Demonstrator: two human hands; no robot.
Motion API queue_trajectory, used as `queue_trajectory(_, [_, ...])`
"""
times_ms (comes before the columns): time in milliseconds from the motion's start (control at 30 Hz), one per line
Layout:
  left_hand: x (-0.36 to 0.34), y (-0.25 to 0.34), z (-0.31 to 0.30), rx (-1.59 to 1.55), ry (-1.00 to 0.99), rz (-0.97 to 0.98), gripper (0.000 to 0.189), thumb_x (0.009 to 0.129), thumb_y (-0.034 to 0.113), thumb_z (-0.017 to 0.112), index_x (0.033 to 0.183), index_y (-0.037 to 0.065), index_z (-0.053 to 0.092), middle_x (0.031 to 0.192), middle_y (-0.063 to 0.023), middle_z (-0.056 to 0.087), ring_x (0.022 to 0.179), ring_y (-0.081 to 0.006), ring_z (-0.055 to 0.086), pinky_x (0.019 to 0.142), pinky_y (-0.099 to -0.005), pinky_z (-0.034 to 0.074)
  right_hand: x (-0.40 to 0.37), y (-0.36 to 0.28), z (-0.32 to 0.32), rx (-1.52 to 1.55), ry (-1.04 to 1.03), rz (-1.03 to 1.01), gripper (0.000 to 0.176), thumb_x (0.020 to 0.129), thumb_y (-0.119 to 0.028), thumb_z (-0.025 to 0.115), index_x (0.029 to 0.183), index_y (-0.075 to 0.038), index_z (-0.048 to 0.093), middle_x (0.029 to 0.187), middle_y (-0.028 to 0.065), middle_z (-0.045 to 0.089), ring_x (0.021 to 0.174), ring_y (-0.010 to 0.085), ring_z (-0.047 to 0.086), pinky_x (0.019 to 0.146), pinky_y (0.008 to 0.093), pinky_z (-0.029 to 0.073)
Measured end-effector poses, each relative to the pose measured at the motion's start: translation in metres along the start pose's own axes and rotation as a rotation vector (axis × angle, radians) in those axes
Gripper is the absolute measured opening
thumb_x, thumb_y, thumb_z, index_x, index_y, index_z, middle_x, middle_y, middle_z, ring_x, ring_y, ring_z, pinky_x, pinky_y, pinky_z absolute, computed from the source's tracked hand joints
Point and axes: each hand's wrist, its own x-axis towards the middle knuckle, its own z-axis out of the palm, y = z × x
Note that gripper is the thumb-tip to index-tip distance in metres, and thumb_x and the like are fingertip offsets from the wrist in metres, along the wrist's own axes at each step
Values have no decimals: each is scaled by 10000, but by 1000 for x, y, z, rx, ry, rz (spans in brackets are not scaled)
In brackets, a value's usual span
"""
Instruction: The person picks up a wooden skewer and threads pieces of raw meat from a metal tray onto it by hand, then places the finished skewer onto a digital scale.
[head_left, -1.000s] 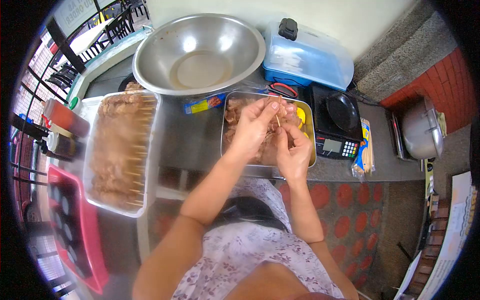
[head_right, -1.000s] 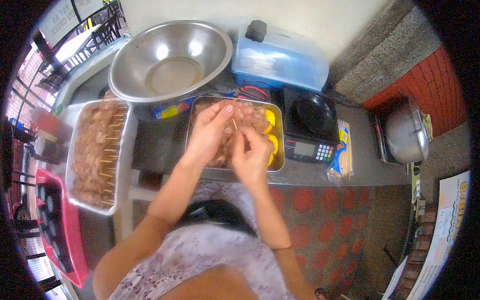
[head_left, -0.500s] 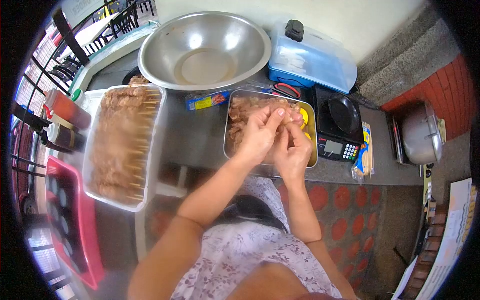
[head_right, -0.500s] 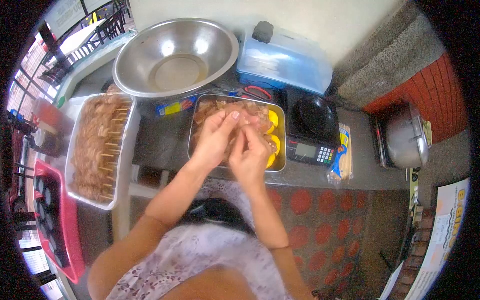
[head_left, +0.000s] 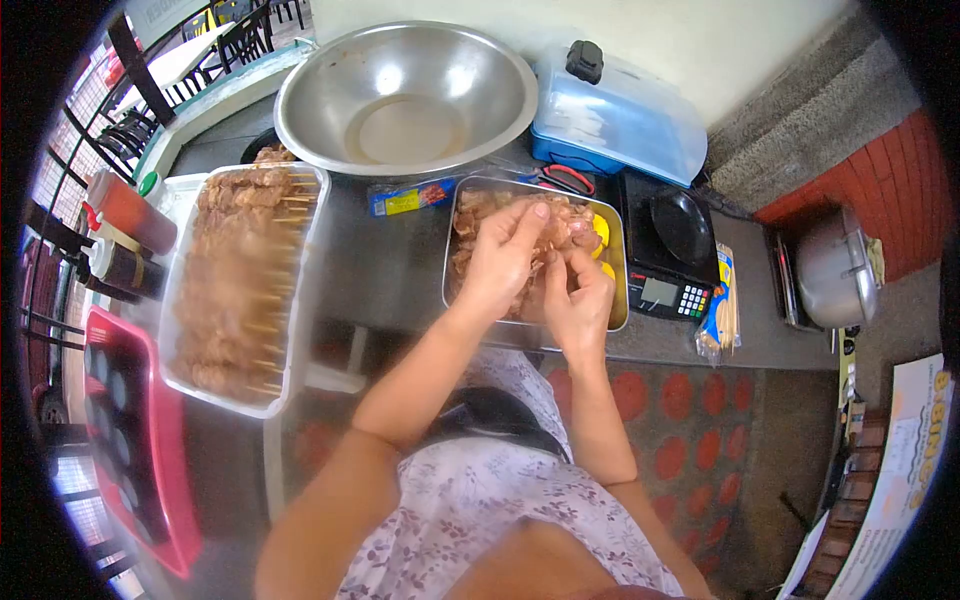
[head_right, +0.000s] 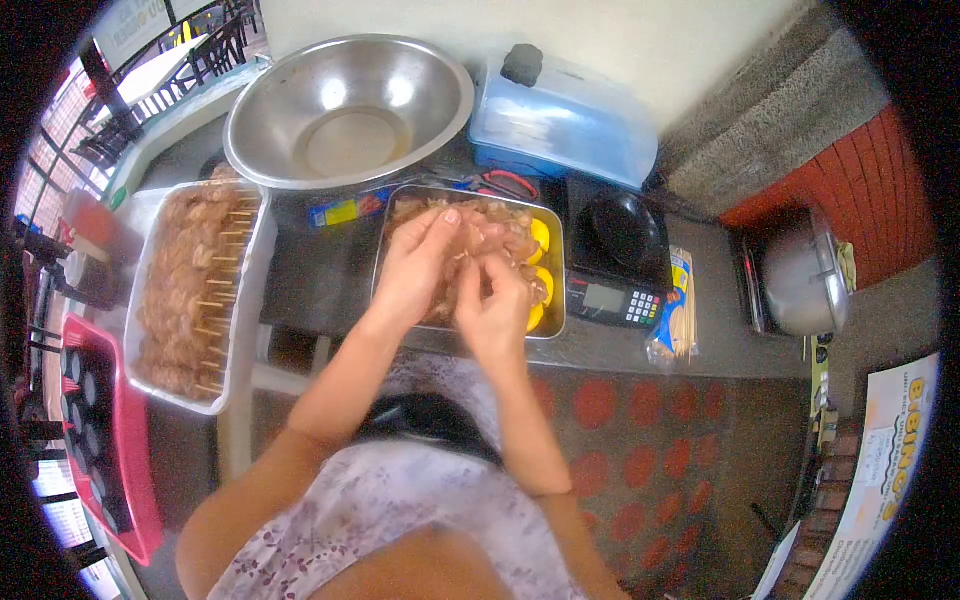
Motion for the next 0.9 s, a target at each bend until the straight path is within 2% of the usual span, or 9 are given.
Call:
queue_trajectory(67, [-2,6,5,71,1,41,279,986,166,424,1056,-49,586,998,-138,656,914,-181,627,840,-302,504,-3,0,-1,24,-1,-12,145,872,-61,567,761,27,600,621,20,558,597,64,487,538,247,383])
queue_trajectory(133, [-5,5,8,141,5,79,270,983,154,428,1046,-50,592,990,-139,660,912,-175,627,836,-300,506,-7,-2,-2,109,-48,84,96,822,-42,555,762,25,589,683,189,588,613,251,590,592,346,438])
queue_trajectory(367, [-11,-1,18,215,77,166,234,962,119,470,971,-41,640,934,-110,681,821,-123,623,751,-264,504,-9,-6,3,109,32,17,105,819,-29,544,734,27,573,662,187,574,608,252,588,592,355,437])
queue_trajectory(433, [-12,-2,21,204,103,192,246,960,128,481,940,-41,658,887,-102,689,774,-111,623,706,-250,501,-9,-3,6,137,59,-46,116,863,7,532,798,49,618,647,18,558,619,61,480,570,239,407])
queue_trajectory(700, [-18,-9,15,443,167,226,250,950,115,481,876,-48,654,795,-67,678,732,-86,596,665,-233,485,-4,-13,3,126,40,21,171,871,-5,537,979,53,656,746,48,636,712,72,540,651,246,451])
queue_trajectory(767, [-12,-8,9,436,136,179,233,953,132,486,901,-27,647,839,-59,668,760,-87,587,690,-236,480,-2,-11,5,175,43,42,186,877,-17,538,1005,49,656,763,55,650,726,76,547,661,250,455])
queue_trajectory(833, [-1,-6,7,426,109,129,218,956,149,491,926,-7,640,883,-51,658,788,-88,577,715,-240,475,6,-7,6,127,57,-75,198,882,-37,544,1027,42,653,814,76,679,779,90,574,707,253,464])
queue_trajectory(867, [7,-3,6,229,119,71,221,957,168,493,924,-3,629,881,-54,653,786,-99,584,717,-243,480,6,-9,-6,112,-134,100,270,929,-127,504,1106,39,621,991,120,674,951,132,582,829,274,450])
queue_trajectory(900, [15,0,5,32,129,13,226,959,186,495,923,1,619,878,-57,647,784,-110,591,720,-246,486,3,-6,-10,112,-130,100,270,929,-127,504,1106,39,621,991,120,674,951,132,582,829,274,450])
